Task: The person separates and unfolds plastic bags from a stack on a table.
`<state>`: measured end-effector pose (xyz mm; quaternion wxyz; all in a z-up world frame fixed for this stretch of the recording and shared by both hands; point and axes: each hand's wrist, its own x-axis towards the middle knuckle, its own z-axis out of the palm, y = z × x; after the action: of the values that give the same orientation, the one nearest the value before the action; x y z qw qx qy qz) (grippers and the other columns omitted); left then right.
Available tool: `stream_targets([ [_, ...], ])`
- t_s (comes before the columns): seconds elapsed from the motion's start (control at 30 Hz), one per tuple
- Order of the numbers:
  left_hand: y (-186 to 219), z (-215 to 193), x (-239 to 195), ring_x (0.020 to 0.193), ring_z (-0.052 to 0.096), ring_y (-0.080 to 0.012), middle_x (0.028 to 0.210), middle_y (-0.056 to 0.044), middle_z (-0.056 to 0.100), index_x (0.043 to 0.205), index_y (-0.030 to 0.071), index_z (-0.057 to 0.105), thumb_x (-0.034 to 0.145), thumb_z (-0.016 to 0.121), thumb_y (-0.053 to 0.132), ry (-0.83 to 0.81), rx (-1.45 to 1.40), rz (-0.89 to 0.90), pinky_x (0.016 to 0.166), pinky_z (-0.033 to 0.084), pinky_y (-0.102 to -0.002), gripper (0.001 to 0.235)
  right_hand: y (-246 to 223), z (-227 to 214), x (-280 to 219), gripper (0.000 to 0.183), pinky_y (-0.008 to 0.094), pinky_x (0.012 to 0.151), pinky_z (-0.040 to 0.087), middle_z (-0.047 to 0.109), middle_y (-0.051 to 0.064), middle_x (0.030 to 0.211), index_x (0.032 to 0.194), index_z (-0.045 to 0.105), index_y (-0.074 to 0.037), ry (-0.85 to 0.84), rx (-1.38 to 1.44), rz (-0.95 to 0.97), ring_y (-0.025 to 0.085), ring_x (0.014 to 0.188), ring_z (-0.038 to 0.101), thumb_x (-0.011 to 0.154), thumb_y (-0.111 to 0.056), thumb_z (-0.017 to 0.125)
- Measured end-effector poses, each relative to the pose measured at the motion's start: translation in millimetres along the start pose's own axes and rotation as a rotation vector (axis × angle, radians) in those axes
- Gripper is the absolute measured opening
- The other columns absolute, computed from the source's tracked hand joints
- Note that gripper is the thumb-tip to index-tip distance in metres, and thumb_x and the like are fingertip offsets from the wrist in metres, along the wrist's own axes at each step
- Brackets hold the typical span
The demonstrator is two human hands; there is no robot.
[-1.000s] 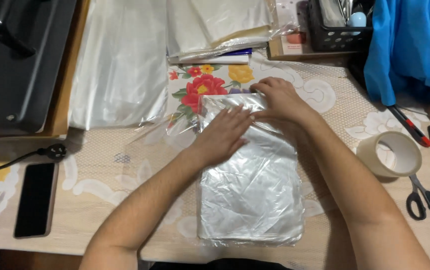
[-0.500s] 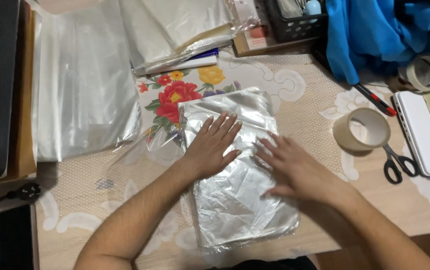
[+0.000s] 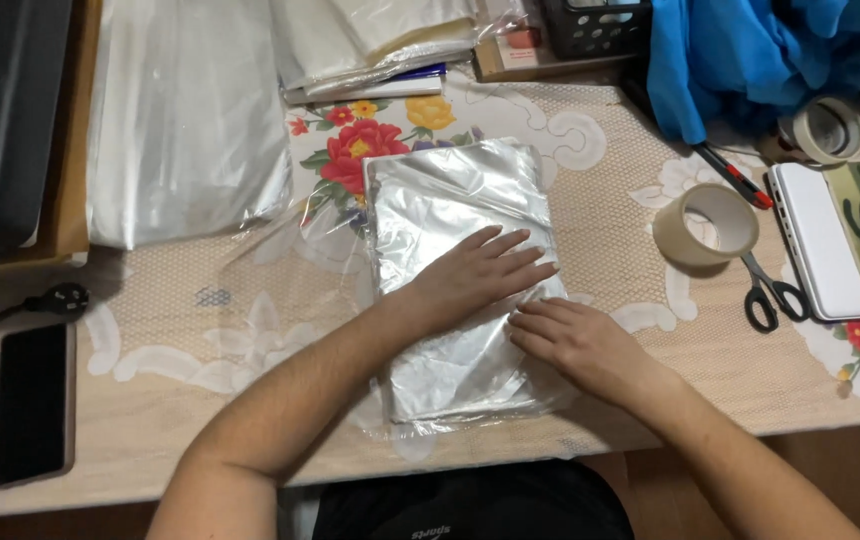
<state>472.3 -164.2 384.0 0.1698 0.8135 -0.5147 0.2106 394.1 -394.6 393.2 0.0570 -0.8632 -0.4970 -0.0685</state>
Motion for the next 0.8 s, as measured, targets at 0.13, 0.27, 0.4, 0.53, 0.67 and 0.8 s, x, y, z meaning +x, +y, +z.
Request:
stream_targets([
  [0.13,-5,42,-2,0.116,0.059,-0.024,0.102,-0.003,0.068,0.109,0.018,0.063,0.079,0.076,0.028,-0.154,0.067,0.0,0.112,0.039,-0.044,0.034,-4,-10,11,0.021,0.036,0.097,0.051,0.068,0.001,0.113,0.113,0.066,-0.017,0.101,-0.059,0.004,0.022,0.117,0.064,0.097,-0.014,0.053],
  [0.27,-22,29,-8,0.108,0.063,-0.022,0.102,-0.002,0.065,0.099,0.016,0.068,0.084,0.072,0.022,-0.011,0.063,-0.15,0.106,0.045,-0.047,0.017,2,3,7,0.02,0.029,0.09,0.054,0.066,-0.006,0.124,0.117,0.068,-0.025,0.258,-0.118,0.297,0.017,0.118,0.064,0.098,-0.025,0.061],
  [0.4,-101,-42,-62,0.115,0.061,-0.0311,0.125,-0.008,0.062,0.123,0.018,0.064,0.093,0.064,0.014,0.042,0.059,-0.626,0.097,0.049,-0.047,0.03,27,1,2,0.04,0.029,0.094,0.054,0.064,-0.015,0.129,0.125,0.065,-0.034,-0.034,0.01,0.599,0.011,0.125,0.06,0.089,-0.016,0.063],
  [0.53,-178,-35,-113,0.115,0.057,-0.0268,0.121,0.0,0.065,0.133,0.026,0.06,0.085,0.073,0.035,-0.365,0.052,-0.923,0.096,0.043,-0.044,0.05,59,-6,65,0.043,0.038,0.102,0.05,0.069,-0.002,0.124,0.122,0.07,-0.023,0.11,0.138,0.513,0.023,0.129,0.059,0.081,-0.011,0.073],
  [0.67,-205,-27,-111,0.106,0.067,-0.03,0.102,-0.002,0.073,0.1,0.021,0.072,0.076,0.078,0.034,-0.523,-0.121,-1.003,0.091,0.049,-0.047,0.028,80,-9,173,0.039,0.052,0.106,0.042,0.062,0.017,0.136,0.13,0.066,-0.007,0.206,0.404,0.338,0.043,0.137,0.046,0.092,-0.018,0.07],
  [0.8,-206,-74,-102,0.085,0.069,-0.0324,0.08,-0.011,0.072,0.086,0.012,0.073,0.08,0.072,0.03,-0.459,-0.378,-1.011,0.08,0.05,-0.044,0.019,119,59,212,0.049,0.054,0.11,0.04,0.059,0.016,0.135,0.137,0.06,-0.01,0.249,0.378,0.302,0.043,0.136,0.046,0.094,-0.03,0.071],
])
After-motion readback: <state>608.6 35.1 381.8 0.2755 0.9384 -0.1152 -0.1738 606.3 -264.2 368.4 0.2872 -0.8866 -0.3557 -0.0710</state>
